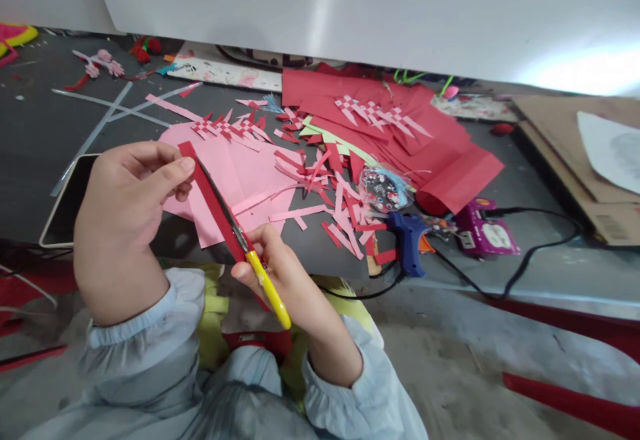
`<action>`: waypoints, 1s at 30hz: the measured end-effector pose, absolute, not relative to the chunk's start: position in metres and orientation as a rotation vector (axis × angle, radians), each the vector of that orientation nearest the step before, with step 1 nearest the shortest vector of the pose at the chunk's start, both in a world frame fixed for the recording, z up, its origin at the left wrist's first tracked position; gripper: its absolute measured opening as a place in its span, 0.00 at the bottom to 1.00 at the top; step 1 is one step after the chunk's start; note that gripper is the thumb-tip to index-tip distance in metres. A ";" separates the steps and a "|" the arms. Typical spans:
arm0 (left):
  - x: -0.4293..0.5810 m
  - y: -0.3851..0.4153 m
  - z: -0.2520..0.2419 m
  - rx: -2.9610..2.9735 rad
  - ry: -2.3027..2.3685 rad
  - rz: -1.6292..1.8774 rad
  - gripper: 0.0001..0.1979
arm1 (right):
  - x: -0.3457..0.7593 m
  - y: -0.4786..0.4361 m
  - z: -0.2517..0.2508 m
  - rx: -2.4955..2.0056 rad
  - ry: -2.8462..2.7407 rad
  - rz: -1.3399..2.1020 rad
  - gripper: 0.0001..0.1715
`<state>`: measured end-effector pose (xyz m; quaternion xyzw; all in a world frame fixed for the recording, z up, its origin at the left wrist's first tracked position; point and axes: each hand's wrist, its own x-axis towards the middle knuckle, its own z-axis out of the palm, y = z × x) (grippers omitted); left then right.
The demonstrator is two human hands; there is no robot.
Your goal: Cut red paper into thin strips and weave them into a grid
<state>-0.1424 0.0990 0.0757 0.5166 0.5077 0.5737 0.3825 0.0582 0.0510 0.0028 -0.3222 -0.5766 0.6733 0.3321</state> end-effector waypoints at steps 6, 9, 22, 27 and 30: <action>-0.140 0.101 0.075 1.354 1.259 1.474 0.08 | 0.057 0.048 0.008 -0.794 -1.476 1.806 0.23; -0.138 0.101 0.076 1.378 1.242 1.441 0.07 | 0.055 0.049 0.013 -0.789 -1.480 1.806 0.24; -0.136 0.099 0.075 1.483 1.263 1.315 0.08 | 0.052 0.048 0.019 -0.682 -1.387 1.838 0.25; -0.135 0.099 0.077 1.506 1.276 1.298 0.09 | 0.050 0.049 0.018 -0.666 -1.414 1.818 0.23; -0.135 0.099 0.078 1.513 1.285 1.288 0.09 | 0.049 0.049 0.019 -0.724 -1.443 1.781 0.23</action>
